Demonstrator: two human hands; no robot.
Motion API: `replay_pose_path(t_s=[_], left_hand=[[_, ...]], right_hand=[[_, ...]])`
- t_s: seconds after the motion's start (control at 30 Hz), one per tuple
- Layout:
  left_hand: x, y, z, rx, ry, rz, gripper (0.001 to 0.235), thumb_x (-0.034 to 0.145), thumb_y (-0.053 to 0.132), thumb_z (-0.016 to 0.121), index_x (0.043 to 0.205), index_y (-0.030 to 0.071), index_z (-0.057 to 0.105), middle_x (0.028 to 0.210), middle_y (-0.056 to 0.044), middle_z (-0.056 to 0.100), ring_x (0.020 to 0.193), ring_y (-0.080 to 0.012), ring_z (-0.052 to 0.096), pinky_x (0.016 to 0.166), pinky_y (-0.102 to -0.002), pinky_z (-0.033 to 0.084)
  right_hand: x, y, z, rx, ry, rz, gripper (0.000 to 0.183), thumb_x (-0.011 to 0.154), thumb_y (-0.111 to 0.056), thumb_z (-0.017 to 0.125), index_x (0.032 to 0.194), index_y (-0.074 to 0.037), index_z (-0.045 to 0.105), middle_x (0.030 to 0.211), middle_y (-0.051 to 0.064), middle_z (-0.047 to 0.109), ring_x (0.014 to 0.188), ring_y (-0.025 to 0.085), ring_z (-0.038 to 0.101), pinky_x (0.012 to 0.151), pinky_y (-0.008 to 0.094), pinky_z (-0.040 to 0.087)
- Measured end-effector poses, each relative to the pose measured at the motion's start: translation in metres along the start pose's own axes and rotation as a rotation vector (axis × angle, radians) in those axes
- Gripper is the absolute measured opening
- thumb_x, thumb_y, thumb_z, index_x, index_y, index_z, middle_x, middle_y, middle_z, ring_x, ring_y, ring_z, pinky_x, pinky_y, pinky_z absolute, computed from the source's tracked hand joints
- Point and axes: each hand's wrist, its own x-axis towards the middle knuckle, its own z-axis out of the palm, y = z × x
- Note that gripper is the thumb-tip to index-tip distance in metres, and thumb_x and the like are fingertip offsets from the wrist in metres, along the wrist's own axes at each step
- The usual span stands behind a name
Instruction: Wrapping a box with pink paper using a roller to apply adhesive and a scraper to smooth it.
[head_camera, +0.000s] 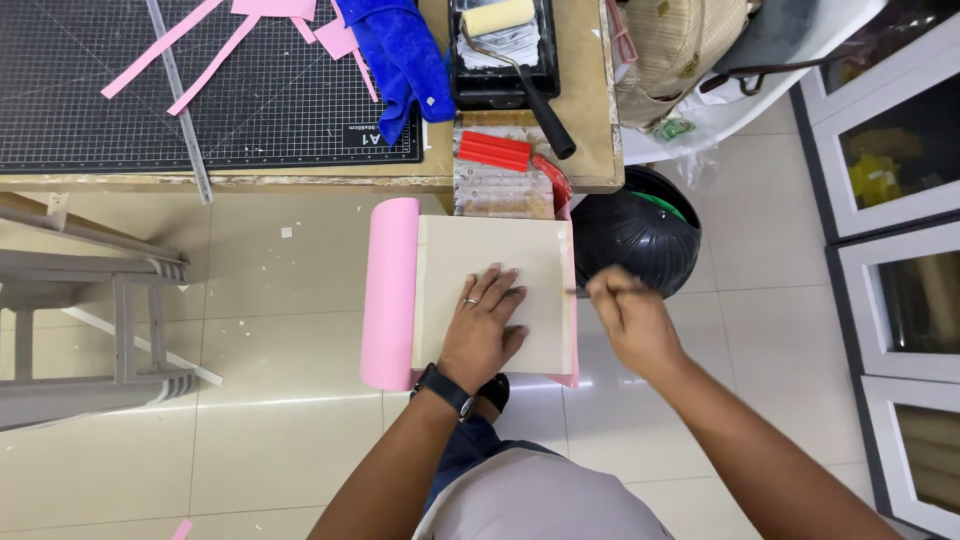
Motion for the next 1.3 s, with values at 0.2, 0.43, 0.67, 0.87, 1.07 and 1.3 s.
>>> replay_pose_path(t_s=[0.2, 0.43, 0.67, 0.87, 1.07, 1.3], left_hand=[[0.0, 0.0, 0.001, 0.008, -0.02, -0.015, 0.061, 0.084, 0.032, 0.077, 0.14, 0.015, 0.061, 0.155, -0.004, 0.047, 0.153, -0.0301, 0.032, 0.127, -0.053, 0.018], [-0.001, 0.002, 0.0, -0.01, -0.006, -0.001, 0.06, 0.084, 0.032, 0.076, 0.14, 0.015, 0.061, 0.155, -0.004, 0.048, 0.152, -0.0304, 0.033, 0.127, -0.053, 0.018], [0.0, 0.0, 0.003, -0.011, 0.015, 0.013, 0.061, 0.083, 0.032, 0.077, 0.139, 0.014, 0.062, 0.154, -0.005, 0.049, 0.152, -0.0309, 0.033, 0.127, -0.053, 0.019], [0.0, -0.001, 0.001, -0.011, 0.008, 0.02, 0.061, 0.083, 0.031, 0.076, 0.14, 0.014, 0.061, 0.155, -0.006, 0.048, 0.152, -0.0314, 0.032, 0.127, -0.054, 0.018], [-0.004, -0.001, 0.002, -0.02, -0.002, 0.012, 0.062, 0.083, 0.031, 0.076, 0.141, 0.014, 0.061, 0.156, -0.006, 0.047, 0.153, -0.0314, 0.032, 0.127, -0.053, 0.018], [0.001, -0.004, 0.0, -0.006, -0.009, 0.018, 0.063, 0.083, 0.031, 0.076, 0.142, 0.015, 0.06, 0.157, -0.006, 0.046, 0.153, -0.0311, 0.031, 0.127, -0.053, 0.017]], right_hand=[[0.075, 0.037, 0.014, -0.06, 0.132, -0.117, 0.017, 0.106, -0.016, 0.06, 0.093, -0.01, 0.07, 0.078, 0.009, 0.072, 0.088, 0.032, 0.072, 0.083, 0.04, 0.055], [0.049, 0.041, 0.025, -0.179, 0.19, -0.184, 0.014, 0.104, -0.019, 0.063, 0.094, -0.015, 0.073, 0.084, 0.008, 0.072, 0.09, 0.03, 0.072, 0.083, 0.039, 0.057], [0.062, 0.031, 0.011, -0.04, 0.057, 0.031, 0.022, 0.102, -0.024, 0.058, 0.088, -0.012, 0.069, 0.077, 0.013, 0.072, 0.086, 0.039, 0.071, 0.08, 0.047, 0.055], [0.082, 0.039, 0.017, -0.025, 0.158, -0.024, 0.013, 0.105, -0.019, 0.06, 0.097, -0.015, 0.069, 0.083, 0.009, 0.072, 0.088, 0.034, 0.07, 0.083, 0.042, 0.054], [0.08, 0.044, 0.021, -0.023, 0.173, -0.091, 0.011, 0.105, -0.016, 0.061, 0.099, -0.012, 0.07, 0.083, 0.01, 0.072, 0.089, 0.034, 0.071, 0.083, 0.042, 0.055], [0.076, 0.053, 0.024, 0.002, 0.228, -0.145, 0.014, 0.106, -0.013, 0.06, 0.098, -0.011, 0.071, 0.083, 0.009, 0.074, 0.088, 0.033, 0.072, 0.084, 0.041, 0.056]])
